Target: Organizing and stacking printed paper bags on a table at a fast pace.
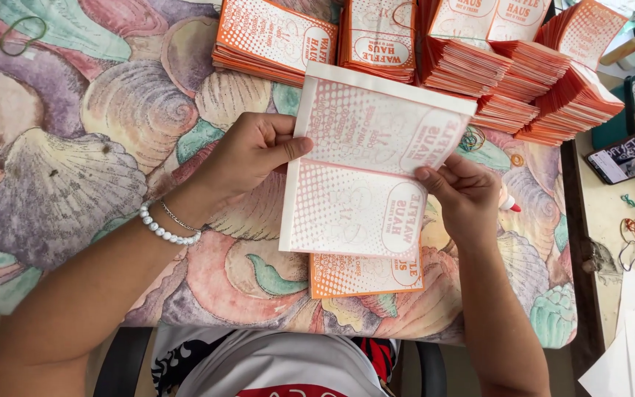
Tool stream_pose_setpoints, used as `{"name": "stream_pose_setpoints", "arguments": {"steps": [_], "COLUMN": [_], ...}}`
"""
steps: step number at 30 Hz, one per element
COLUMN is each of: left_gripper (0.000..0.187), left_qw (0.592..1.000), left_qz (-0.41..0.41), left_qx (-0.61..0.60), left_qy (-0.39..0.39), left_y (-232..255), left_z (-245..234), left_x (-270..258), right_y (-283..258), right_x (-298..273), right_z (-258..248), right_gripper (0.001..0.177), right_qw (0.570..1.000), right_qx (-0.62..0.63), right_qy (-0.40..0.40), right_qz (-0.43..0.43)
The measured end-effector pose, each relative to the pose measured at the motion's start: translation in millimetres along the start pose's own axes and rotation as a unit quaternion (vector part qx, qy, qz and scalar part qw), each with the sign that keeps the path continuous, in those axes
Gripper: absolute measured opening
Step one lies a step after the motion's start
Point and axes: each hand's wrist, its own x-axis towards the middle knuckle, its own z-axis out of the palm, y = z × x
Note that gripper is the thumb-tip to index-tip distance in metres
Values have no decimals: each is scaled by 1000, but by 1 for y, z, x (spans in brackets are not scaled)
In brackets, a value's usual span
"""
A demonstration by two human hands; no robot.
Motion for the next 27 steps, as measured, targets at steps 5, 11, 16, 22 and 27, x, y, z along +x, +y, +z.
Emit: {"name": "stream_pose_setpoints", "arguments": {"steps": [5,11,16,22,27], "left_gripper": [27,29,30,22,16], "left_qw": [1000,999,999,996,988], "left_qz": [-17,-17,-26,-52,-34], "left_qx": [-20,-32,-23,49,63], "left_qy": [-13,-22,-20,61,140], "left_y": [-3,5,15,39,49], "left_z": [-11,-9,-15,-80,-97], "left_x": [3,3,1,3,3], "right_y": [14,35,57,27,-17], "right_x": [3,8,14,10,12], "right_z": [-8,-25,-49,-64,-30], "right_gripper": [33,31,24,17,28], "right_qw": [1000,1000,1000,994,893], "right_qx": [-12,3,-12,-76,-243], "right_qy": [-26,21,13,-78,-365], "right_qz": [-12,-14,-9,-14,-103]}}
